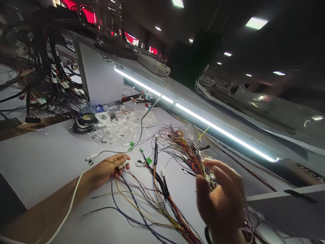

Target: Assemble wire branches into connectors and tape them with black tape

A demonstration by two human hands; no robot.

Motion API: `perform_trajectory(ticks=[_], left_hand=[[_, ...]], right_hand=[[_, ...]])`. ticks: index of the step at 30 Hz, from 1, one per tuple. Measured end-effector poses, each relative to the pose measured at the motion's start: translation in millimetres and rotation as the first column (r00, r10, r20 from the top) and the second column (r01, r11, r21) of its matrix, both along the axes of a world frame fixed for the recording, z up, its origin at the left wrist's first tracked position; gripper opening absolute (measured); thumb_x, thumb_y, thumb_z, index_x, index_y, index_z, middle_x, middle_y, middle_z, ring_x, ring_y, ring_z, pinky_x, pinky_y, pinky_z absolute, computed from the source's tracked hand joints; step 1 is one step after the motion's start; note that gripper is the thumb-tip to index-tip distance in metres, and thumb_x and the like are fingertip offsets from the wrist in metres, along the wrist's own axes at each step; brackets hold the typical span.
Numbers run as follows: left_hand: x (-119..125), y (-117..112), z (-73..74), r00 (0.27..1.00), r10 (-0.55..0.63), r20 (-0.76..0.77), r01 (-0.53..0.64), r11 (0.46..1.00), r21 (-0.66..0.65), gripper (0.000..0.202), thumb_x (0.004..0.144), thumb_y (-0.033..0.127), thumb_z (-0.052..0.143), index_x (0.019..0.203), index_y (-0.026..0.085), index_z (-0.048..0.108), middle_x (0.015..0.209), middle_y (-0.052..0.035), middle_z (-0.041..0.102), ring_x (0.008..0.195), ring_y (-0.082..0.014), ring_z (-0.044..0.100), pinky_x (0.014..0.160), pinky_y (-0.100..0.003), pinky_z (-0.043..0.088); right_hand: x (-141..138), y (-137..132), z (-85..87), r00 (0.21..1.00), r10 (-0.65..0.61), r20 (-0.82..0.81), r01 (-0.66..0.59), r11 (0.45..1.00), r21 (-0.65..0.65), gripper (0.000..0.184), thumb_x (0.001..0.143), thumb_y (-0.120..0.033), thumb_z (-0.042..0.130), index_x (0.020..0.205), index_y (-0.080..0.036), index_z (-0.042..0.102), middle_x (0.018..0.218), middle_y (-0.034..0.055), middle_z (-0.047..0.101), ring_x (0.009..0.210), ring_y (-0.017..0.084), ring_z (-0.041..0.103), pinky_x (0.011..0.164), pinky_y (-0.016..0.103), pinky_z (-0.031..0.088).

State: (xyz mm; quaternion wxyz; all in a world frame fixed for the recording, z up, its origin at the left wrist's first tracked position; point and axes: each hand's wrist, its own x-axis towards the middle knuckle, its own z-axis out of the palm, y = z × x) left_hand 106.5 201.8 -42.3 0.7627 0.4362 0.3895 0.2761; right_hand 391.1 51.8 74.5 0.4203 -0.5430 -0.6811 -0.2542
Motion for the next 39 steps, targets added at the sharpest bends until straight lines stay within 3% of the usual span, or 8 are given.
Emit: perform_trajectory(ticks=[3, 7, 15, 20, 28, 33, 37, 39], left_hand=[[-1, 1, -2.0, 0.999, 0.007, 0.050, -0.005, 0.999, -0.034, 0.040, 0.080, 0.039, 0.068, 0.114, 0.019, 0.060, 0.092, -0.0069, 0.066, 0.057, -0.0087, 0.049, 0.049, -0.022, 0.034], [-1, 3, -4.2, 0.987, 0.017, 0.160, 0.008, 0.988, -0.157, 0.037, 0.084, 0.036, 0.065, 0.115, 0.016, 0.061, 0.091, -0.0075, 0.065, 0.055, -0.0072, 0.047, 0.050, -0.021, 0.037], [-1, 5, -3.1, 0.973, 0.049, 0.227, 0.018, 0.958, -0.287, 0.029, 0.085, 0.027, 0.065, 0.111, 0.014, 0.063, 0.090, -0.0071, 0.063, 0.055, -0.0058, 0.050, 0.046, -0.017, 0.038], [0, 6, -4.1, 0.968, 0.041, 0.249, 0.032, 0.960, -0.279, 0.026, 0.085, 0.025, 0.064, 0.109, 0.015, 0.063, 0.086, -0.0062, 0.062, 0.055, -0.0062, 0.050, 0.047, -0.017, 0.040], [2, 7, 0.3, 0.972, 0.067, 0.225, -0.007, 0.966, -0.257, 0.022, 0.084, 0.023, 0.066, 0.104, 0.017, 0.061, 0.086, -0.0059, 0.063, 0.057, -0.0076, 0.052, 0.047, -0.017, 0.041], [4, 4, 3.2, 0.986, 0.018, 0.163, -0.008, 0.998, -0.064, 0.027, 0.076, 0.020, 0.075, 0.098, 0.019, 0.059, 0.084, -0.0024, 0.065, 0.055, -0.0052, 0.051, 0.047, -0.014, 0.041], [3, 3, 6.9, 0.986, -0.019, 0.167, 0.013, 0.999, 0.036, 0.029, 0.073, 0.018, 0.077, 0.098, 0.018, 0.063, 0.082, -0.0012, 0.064, 0.058, -0.0061, 0.053, 0.051, -0.015, 0.045], [4, 4, 8.8, 0.986, -0.006, 0.165, 0.004, 1.000, 0.014, 0.030, 0.071, 0.019, 0.079, 0.097, 0.019, 0.064, 0.077, 0.0003, 0.063, 0.057, -0.0070, 0.053, 0.051, -0.016, 0.046]], right_hand=[[-34, 14, -30.8, 0.983, 0.177, 0.042, -0.162, 0.957, -0.239, 0.025, 0.090, -0.014, 0.056, 0.113, -0.024, 0.056, 0.092, 0.0052, 0.067, 0.084, 0.016, 0.065, 0.072, 0.032, 0.053], [-70, 17, -78.4, 0.970, 0.243, -0.004, -0.221, 0.873, -0.435, 0.026, 0.092, -0.016, 0.050, 0.117, -0.021, 0.056, 0.097, 0.0078, 0.068, 0.084, 0.017, 0.064, 0.072, 0.031, 0.052], [-69, -14, -132.6, 0.952, 0.247, 0.182, -0.138, 0.874, -0.466, 0.039, 0.089, -0.011, 0.047, 0.127, -0.018, 0.055, 0.118, 0.0122, 0.066, 0.110, 0.022, 0.060, 0.089, 0.040, 0.050], [-64, -53, -135.4, 0.963, 0.193, 0.189, -0.102, 0.908, -0.406, 0.042, 0.084, -0.005, 0.045, 0.117, -0.024, 0.063, 0.132, 0.0106, 0.058, 0.125, 0.025, 0.052, 0.096, 0.046, 0.046], [-86, -92, -132.2, 0.935, 0.346, 0.079, -0.279, 0.854, -0.440, 0.025, 0.096, -0.019, 0.045, 0.113, -0.020, 0.064, 0.102, 0.0057, 0.073, 0.092, 0.015, 0.067, 0.079, 0.027, 0.054], [-104, -51, -113.9, 0.958, 0.262, -0.119, -0.287, 0.850, -0.443, 0.038, 0.092, -0.009, 0.044, 0.128, -0.017, 0.051, 0.108, 0.0088, 0.068, 0.099, 0.017, 0.062, 0.086, 0.031, 0.052], [-132, 12, -108.1, 1.000, 0.012, -0.026, -0.022, 0.894, -0.447, 0.040, 0.092, -0.019, 0.049, 0.132, -0.015, 0.048, 0.132, 0.0166, 0.054, 0.122, 0.027, 0.049, 0.098, 0.045, 0.045], [-143, 38, -116.5, 0.996, -0.074, 0.053, 0.091, 0.843, -0.531, 0.045, 0.094, -0.027, 0.050, 0.136, -0.011, 0.042, 0.130, 0.0204, 0.054, 0.117, 0.028, 0.052, 0.091, 0.043, 0.048]])
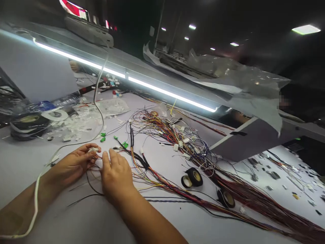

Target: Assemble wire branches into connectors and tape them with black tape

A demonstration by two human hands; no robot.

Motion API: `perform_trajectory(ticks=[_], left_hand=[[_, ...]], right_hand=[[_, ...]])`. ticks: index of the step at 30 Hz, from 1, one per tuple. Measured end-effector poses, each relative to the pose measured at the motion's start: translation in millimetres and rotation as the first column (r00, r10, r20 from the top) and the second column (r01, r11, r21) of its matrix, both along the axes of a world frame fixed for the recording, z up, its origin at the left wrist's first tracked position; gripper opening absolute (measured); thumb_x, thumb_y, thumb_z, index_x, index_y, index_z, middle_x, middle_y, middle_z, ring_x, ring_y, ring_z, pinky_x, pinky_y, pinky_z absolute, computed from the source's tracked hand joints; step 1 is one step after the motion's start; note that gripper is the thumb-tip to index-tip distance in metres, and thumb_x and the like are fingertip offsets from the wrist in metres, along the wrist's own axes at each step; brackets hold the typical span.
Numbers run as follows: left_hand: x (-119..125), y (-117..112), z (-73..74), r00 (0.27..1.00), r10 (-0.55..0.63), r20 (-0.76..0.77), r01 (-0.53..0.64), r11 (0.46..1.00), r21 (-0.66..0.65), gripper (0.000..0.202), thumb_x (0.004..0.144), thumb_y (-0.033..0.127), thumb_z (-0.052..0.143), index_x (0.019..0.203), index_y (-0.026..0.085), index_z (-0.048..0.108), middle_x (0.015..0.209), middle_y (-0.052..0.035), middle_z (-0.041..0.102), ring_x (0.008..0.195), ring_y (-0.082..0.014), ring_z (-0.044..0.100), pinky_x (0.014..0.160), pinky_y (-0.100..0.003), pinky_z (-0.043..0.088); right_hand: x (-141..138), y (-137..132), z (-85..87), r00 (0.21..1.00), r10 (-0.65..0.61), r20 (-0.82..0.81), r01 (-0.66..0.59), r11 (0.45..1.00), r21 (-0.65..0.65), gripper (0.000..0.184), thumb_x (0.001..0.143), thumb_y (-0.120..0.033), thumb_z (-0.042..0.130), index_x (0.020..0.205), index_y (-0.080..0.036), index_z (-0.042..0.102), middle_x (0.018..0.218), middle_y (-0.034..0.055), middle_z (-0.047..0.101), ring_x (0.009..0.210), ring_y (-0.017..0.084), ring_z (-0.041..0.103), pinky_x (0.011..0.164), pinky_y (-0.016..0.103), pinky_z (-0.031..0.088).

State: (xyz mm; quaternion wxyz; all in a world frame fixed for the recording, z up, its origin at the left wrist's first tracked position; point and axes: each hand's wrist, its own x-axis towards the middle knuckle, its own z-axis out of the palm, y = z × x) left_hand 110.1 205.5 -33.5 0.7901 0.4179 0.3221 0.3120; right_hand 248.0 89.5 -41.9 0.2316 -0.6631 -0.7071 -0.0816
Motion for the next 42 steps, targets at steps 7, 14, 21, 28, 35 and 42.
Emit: perform_trajectory(ticks=[7, 14, 21, 28, 35, 42], left_hand=[[5, 4, 0.8, 0.994, 0.068, -0.087, -0.074, 0.996, -0.059, 0.031, 0.064, 0.016, 0.080, 0.093, 0.019, 0.068, 0.080, 0.0001, 0.064, 0.054, -0.0076, 0.052, 0.041, -0.015, 0.045], [4, 5, -3.4, 0.991, 0.052, -0.126, -0.060, 0.997, -0.056, 0.027, 0.072, 0.009, 0.071, 0.095, 0.023, 0.069, 0.074, 0.0019, 0.064, 0.062, -0.0097, 0.057, 0.054, -0.016, 0.054], [3, 7, -5.5, 0.991, 0.067, -0.120, -0.074, 0.996, -0.049, 0.029, 0.069, 0.011, 0.076, 0.096, 0.019, 0.068, 0.079, -0.0002, 0.062, 0.061, -0.0082, 0.054, 0.054, -0.015, 0.053], [4, 2, -3.8, 0.999, 0.036, -0.011, -0.037, 0.997, -0.070, 0.027, 0.074, 0.018, 0.076, 0.098, 0.019, 0.064, 0.081, -0.0007, 0.058, 0.056, -0.0062, 0.049, 0.047, -0.015, 0.045], [-2, 2, -8.4, 0.998, -0.007, 0.057, 0.014, 0.992, -0.123, 0.024, 0.085, 0.020, 0.063, 0.108, 0.014, 0.063, 0.080, -0.0041, 0.058, 0.060, -0.0090, 0.054, 0.051, -0.018, 0.044], [-5, 4, -11.9, 0.997, -0.030, 0.069, 0.043, 0.981, -0.187, 0.024, 0.087, 0.020, 0.061, 0.109, 0.012, 0.062, 0.078, -0.0040, 0.058, 0.057, -0.0076, 0.052, 0.049, -0.018, 0.042]], right_hand=[[5, 7, -27.8, 0.993, -0.040, 0.109, 0.063, 0.974, -0.218, 0.037, 0.096, -0.026, 0.043, 0.132, -0.019, 0.039, 0.085, 0.0026, 0.063, 0.069, 0.018, 0.063, 0.054, 0.028, 0.047], [20, -13, -28.5, 0.996, -0.054, 0.074, 0.070, 0.970, -0.235, 0.044, 0.088, -0.027, 0.050, 0.130, -0.023, 0.039, 0.083, -0.0005, 0.067, 0.064, 0.017, 0.063, 0.049, 0.026, 0.042], [49, -35, -37.9, 0.992, -0.106, 0.064, 0.116, 0.978, -0.173, 0.022, 0.095, -0.027, 0.043, 0.114, -0.025, 0.053, 0.080, -0.0008, 0.070, 0.066, 0.016, 0.065, 0.055, 0.025, 0.043], [53, -36, -40.4, 0.994, -0.064, -0.085, 0.050, 0.987, -0.155, 0.023, 0.093, -0.021, 0.046, 0.111, -0.022, 0.060, 0.092, 0.0031, 0.075, 0.079, 0.016, 0.069, 0.069, 0.024, 0.048], [54, -40, -43.8, 0.990, 0.008, -0.139, -0.015, 0.999, -0.052, 0.026, 0.095, -0.021, 0.041, 0.110, -0.019, 0.063, 0.092, 0.0054, 0.074, 0.076, 0.018, 0.070, 0.068, 0.026, 0.051], [59, -47, -39.4, 0.985, 0.106, -0.137, -0.100, 0.994, 0.048, 0.038, 0.092, -0.017, 0.045, 0.130, -0.014, 0.050, 0.102, 0.0114, 0.070, 0.088, 0.021, 0.067, 0.072, 0.032, 0.056]])
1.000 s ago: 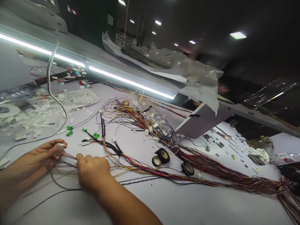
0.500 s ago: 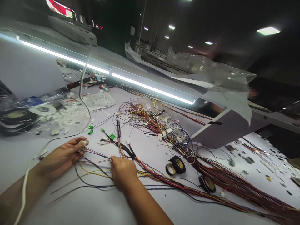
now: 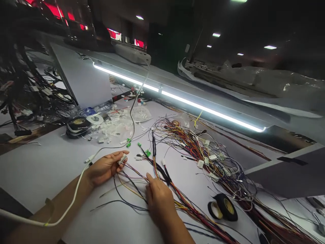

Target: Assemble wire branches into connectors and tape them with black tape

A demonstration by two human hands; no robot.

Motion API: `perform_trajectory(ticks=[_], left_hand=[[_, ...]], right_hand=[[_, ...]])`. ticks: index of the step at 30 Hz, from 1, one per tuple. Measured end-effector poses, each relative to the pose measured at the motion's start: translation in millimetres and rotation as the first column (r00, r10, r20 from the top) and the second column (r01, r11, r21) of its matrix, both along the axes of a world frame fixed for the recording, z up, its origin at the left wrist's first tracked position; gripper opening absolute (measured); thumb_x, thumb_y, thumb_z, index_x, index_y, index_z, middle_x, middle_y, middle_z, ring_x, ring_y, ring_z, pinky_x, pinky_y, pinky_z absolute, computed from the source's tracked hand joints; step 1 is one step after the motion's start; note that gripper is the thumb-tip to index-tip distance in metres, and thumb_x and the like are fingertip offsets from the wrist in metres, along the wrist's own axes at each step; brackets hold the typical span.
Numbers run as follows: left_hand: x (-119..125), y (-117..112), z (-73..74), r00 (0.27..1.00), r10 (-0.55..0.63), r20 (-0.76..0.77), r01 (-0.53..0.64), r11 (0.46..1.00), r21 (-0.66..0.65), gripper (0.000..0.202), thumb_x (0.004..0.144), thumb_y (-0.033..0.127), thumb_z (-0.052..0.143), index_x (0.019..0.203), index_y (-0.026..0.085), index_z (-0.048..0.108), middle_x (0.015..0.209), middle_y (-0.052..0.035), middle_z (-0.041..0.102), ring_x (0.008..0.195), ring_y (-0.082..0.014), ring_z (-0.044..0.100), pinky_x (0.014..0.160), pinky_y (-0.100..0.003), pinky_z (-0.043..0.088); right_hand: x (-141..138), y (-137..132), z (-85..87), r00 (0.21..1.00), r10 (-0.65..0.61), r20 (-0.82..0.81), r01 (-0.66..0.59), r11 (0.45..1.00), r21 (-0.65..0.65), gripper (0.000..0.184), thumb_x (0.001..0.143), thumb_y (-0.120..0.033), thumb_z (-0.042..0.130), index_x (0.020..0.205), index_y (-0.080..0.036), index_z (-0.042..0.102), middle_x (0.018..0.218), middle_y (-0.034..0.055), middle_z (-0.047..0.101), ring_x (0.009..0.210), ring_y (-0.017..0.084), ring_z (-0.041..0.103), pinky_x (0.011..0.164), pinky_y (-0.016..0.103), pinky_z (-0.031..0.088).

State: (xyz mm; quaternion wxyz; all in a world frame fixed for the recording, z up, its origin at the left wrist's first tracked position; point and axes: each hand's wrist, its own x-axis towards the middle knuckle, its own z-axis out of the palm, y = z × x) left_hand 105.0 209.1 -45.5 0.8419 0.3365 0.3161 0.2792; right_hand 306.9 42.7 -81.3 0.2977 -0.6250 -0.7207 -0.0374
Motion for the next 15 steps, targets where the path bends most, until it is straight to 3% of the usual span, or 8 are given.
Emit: perform_trajectory(ticks=[3, 6, 8, 11, 15], left_hand=[[0, 1, -1.1, 1.000, -0.001, -0.009, 0.001, 0.999, -0.034, 0.026, 0.087, 0.021, 0.061, 0.111, 0.012, 0.062, 0.080, -0.0043, 0.058, 0.057, -0.0069, 0.052, 0.049, -0.017, 0.042], [0, 1, -2.8, 1.000, 0.005, -0.005, -0.005, 0.999, -0.052, 0.027, 0.086, 0.022, 0.063, 0.112, 0.013, 0.061, 0.080, -0.0039, 0.058, 0.057, -0.0063, 0.052, 0.050, -0.016, 0.042], [0, 1, -4.1, 1.000, 0.009, -0.001, -0.009, 0.999, -0.051, 0.027, 0.086, 0.021, 0.063, 0.112, 0.013, 0.061, 0.080, -0.0035, 0.058, 0.057, -0.0065, 0.052, 0.050, -0.017, 0.042], [0, 1, -5.5, 1.000, 0.006, -0.008, -0.007, 0.998, -0.057, 0.027, 0.086, 0.021, 0.063, 0.112, 0.013, 0.061, 0.080, -0.0035, 0.058, 0.057, -0.0068, 0.052, 0.049, -0.017, 0.042], [0, 1, -5.3, 1.000, 0.017, -0.026, -0.018, 0.998, -0.055, 0.026, 0.086, 0.020, 0.063, 0.111, 0.013, 0.062, 0.078, -0.0033, 0.058, 0.057, -0.0076, 0.053, 0.049, -0.017, 0.042]], right_hand=[[-4, -6, 10.5, 1.000, 0.001, 0.020, -0.003, 0.995, 0.096, 0.044, 0.090, -0.014, 0.048, 0.133, -0.019, 0.047, 0.117, 0.0133, 0.064, 0.105, 0.024, 0.062, 0.085, 0.039, 0.054], [-15, -21, 14.6, 0.989, 0.100, 0.113, -0.115, 0.985, 0.129, 0.046, 0.089, -0.014, 0.051, 0.133, -0.024, 0.048, 0.129, 0.0111, 0.059, 0.121, 0.025, 0.054, 0.100, 0.046, 0.045], [-24, -34, 9.6, 0.950, 0.235, 0.205, -0.249, 0.967, 0.045, 0.045, 0.091, -0.031, 0.054, 0.135, -0.024, 0.047, 0.138, 0.0109, 0.053, 0.130, 0.027, 0.045, 0.107, 0.048, 0.038], [-33, -49, -4.2, 0.874, 0.393, 0.286, -0.380, 0.919, -0.101, 0.062, 0.089, -0.059, 0.049, 0.140, -0.023, 0.043, 0.148, 0.0097, 0.041, 0.137, 0.026, 0.037, 0.114, 0.047, 0.027], [-35, -56, -10.5, 0.866, 0.434, 0.249, -0.385, 0.896, -0.221, 0.072, 0.087, -0.068, 0.043, 0.146, -0.027, 0.034, 0.154, 0.0083, 0.027, 0.140, 0.025, 0.031, 0.118, 0.049, 0.008]])
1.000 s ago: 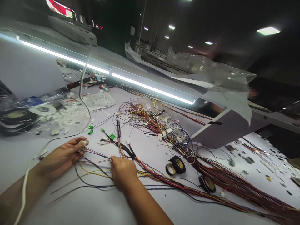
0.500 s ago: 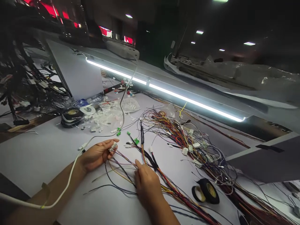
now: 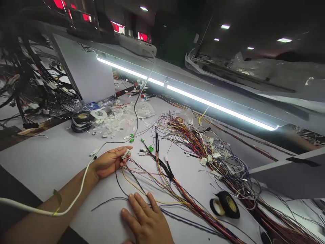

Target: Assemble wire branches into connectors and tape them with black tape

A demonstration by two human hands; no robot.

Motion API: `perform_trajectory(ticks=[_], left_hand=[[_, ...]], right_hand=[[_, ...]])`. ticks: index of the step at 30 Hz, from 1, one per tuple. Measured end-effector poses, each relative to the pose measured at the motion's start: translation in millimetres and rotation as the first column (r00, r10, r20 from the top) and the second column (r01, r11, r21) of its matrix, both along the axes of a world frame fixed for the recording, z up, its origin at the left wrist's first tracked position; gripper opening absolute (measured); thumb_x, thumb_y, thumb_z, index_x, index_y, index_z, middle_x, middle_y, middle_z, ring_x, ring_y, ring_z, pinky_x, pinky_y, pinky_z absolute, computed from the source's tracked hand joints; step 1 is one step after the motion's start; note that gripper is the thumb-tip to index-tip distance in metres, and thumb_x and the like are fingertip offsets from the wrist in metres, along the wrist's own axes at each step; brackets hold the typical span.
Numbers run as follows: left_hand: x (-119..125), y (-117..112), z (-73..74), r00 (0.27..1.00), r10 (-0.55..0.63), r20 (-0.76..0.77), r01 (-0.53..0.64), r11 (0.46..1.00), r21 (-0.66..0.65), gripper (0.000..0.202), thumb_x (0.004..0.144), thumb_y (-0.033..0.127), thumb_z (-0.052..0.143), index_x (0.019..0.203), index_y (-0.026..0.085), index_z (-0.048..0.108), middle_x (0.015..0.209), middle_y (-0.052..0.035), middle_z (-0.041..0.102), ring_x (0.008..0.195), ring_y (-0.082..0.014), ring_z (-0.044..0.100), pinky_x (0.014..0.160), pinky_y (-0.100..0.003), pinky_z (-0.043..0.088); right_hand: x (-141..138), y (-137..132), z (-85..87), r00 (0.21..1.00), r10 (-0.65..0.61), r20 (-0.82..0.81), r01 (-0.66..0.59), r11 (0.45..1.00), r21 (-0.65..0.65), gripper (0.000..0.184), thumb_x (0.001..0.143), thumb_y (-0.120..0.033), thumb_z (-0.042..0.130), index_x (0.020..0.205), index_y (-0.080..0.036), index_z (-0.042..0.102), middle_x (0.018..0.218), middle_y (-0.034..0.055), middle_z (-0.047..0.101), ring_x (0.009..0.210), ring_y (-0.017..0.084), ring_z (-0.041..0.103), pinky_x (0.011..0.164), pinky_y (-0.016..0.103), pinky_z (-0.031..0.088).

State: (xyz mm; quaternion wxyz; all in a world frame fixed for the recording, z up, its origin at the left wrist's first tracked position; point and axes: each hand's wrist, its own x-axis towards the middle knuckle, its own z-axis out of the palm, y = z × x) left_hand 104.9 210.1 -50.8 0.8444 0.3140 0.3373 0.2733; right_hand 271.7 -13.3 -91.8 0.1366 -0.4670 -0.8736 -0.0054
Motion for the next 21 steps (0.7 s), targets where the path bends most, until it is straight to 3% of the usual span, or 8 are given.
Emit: perform_trajectory(ticks=[4, 14, 17, 21], left_hand=[[1, -1, 0.9, 1.000, 0.007, 0.005, -0.007, 1.000, 0.002, 0.025, 0.086, 0.020, 0.062, 0.110, 0.013, 0.062, 0.077, -0.0034, 0.057, 0.057, -0.0082, 0.052, 0.048, -0.017, 0.042], [1, 1, 0.6, 1.000, 0.000, -0.009, 0.000, 1.000, -0.005, 0.024, 0.086, 0.017, 0.061, 0.110, 0.013, 0.064, 0.079, -0.0052, 0.060, 0.056, -0.0073, 0.053, 0.048, -0.016, 0.043], [1, 1, 1.3, 1.000, 0.005, -0.011, -0.005, 1.000, -0.005, 0.024, 0.086, 0.017, 0.061, 0.110, 0.013, 0.064, 0.078, -0.0052, 0.060, 0.055, -0.0074, 0.053, 0.047, -0.016, 0.044], [1, 0, 2.5, 1.000, 0.007, -0.017, -0.007, 1.000, -0.003, 0.024, 0.086, 0.017, 0.061, 0.110, 0.013, 0.064, 0.079, -0.0057, 0.061, 0.055, -0.0072, 0.053, 0.048, -0.016, 0.044]], right_hand=[[1, 0, 9.0, 1.000, -0.007, -0.012, 0.006, 0.993, -0.121, 0.070, 0.090, -0.066, 0.040, 0.148, -0.028, 0.029, 0.156, 0.0080, 0.019, 0.142, 0.025, 0.026, 0.116, 0.050, -0.005], [1, 3, 29.1, 0.994, -0.035, -0.107, -0.008, 0.925, -0.381, 0.067, 0.091, -0.064, 0.037, 0.149, -0.031, 0.026, 0.157, 0.0042, 0.011, 0.143, 0.026, 0.021, 0.117, 0.051, 0.000], [0, 3, 30.5, 0.993, -0.036, -0.109, -0.008, 0.923, -0.384, 0.067, 0.091, -0.064, 0.037, 0.149, -0.031, 0.026, 0.157, 0.0041, 0.012, 0.144, 0.025, 0.021, 0.117, 0.052, 0.002], [-3, 1, 23.4, 0.991, -0.060, -0.119, 0.024, 0.958, -0.287, 0.067, 0.090, -0.064, 0.041, 0.147, -0.031, 0.031, 0.156, 0.0051, 0.017, 0.142, 0.027, 0.026, 0.117, 0.053, 0.005]])
